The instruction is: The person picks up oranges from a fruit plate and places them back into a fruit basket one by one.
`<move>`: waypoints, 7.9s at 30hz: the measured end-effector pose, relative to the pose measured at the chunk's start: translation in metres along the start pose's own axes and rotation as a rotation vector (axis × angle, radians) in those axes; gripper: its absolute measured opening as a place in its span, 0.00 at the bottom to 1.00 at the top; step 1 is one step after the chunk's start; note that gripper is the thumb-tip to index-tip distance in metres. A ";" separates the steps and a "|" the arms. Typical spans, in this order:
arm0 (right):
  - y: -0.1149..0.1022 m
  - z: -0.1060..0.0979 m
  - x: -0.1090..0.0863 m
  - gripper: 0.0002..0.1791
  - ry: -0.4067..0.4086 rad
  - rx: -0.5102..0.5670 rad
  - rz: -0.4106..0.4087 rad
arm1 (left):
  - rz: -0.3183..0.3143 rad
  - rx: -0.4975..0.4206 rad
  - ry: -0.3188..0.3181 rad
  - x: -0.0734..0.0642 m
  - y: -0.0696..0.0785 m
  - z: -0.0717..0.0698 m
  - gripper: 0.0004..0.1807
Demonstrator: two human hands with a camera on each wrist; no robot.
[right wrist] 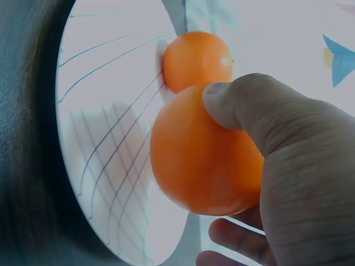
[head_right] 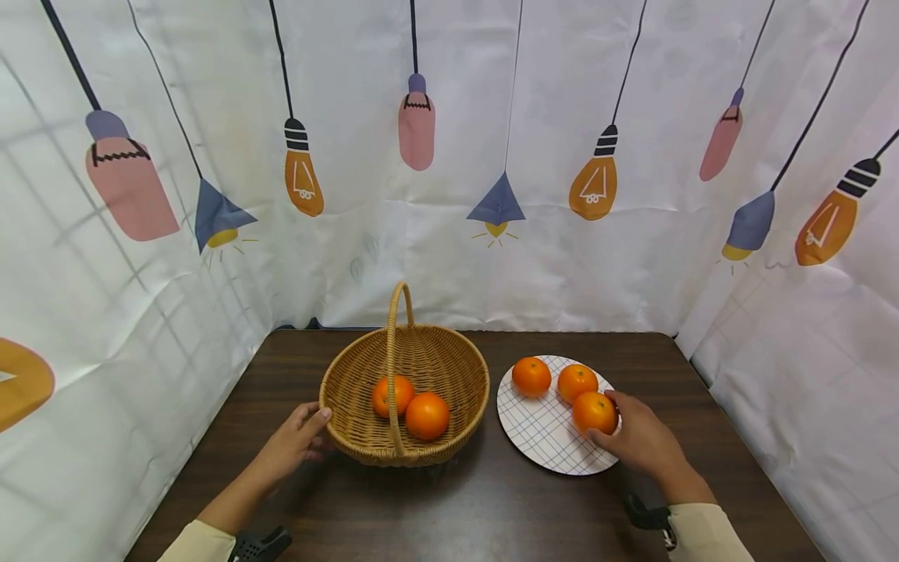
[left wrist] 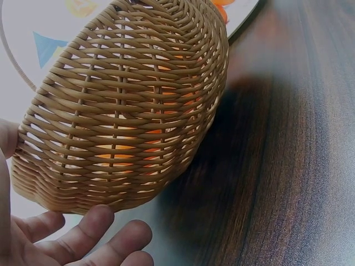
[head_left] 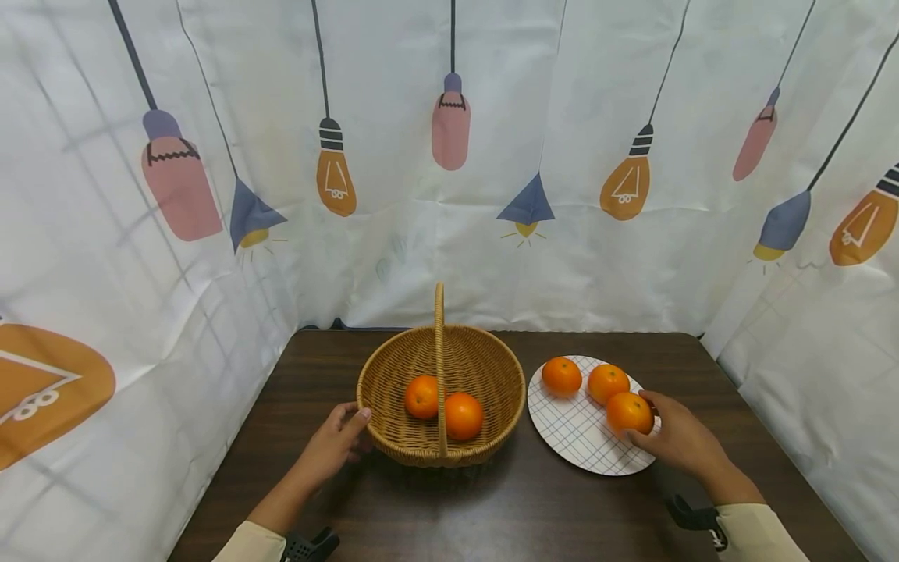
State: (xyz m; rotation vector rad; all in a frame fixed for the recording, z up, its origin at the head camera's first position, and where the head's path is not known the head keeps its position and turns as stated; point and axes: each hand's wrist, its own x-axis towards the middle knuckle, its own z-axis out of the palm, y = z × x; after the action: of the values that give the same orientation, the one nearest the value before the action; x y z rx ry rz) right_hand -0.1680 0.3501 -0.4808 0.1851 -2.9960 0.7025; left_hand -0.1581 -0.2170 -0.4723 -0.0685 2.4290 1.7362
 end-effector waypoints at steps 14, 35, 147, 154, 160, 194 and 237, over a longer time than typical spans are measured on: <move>-0.023 -0.011 0.003 0.54 -0.022 -0.019 0.001 | 0.002 0.001 0.004 0.002 -0.003 0.000 0.35; -0.049 -0.019 0.015 0.54 0.013 -0.021 -0.077 | 0.005 -0.005 0.004 0.000 -0.001 0.000 0.35; -0.156 -0.010 0.063 0.49 0.011 0.053 -0.294 | 0.000 -0.012 0.023 0.002 -0.008 0.002 0.33; -0.162 -0.008 0.064 0.48 -0.004 0.077 -0.309 | 0.004 -0.013 0.011 0.000 -0.004 0.002 0.34; -0.166 -0.004 0.066 0.48 -0.008 0.080 -0.317 | 0.005 -0.006 0.012 0.001 -0.005 0.002 0.34; -0.182 0.024 0.074 0.48 -0.072 0.059 -0.342 | -0.003 -0.013 0.029 0.001 -0.007 0.003 0.35; -0.122 0.024 0.058 0.40 -0.066 0.082 -0.273 | 0.001 -0.040 0.012 0.002 -0.008 0.001 0.34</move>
State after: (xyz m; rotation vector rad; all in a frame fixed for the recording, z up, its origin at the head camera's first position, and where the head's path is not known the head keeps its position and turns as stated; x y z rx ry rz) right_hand -0.2104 0.2252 -0.4438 0.6193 -2.9199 0.8012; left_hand -0.1594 -0.2181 -0.4804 -0.0829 2.4028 1.7896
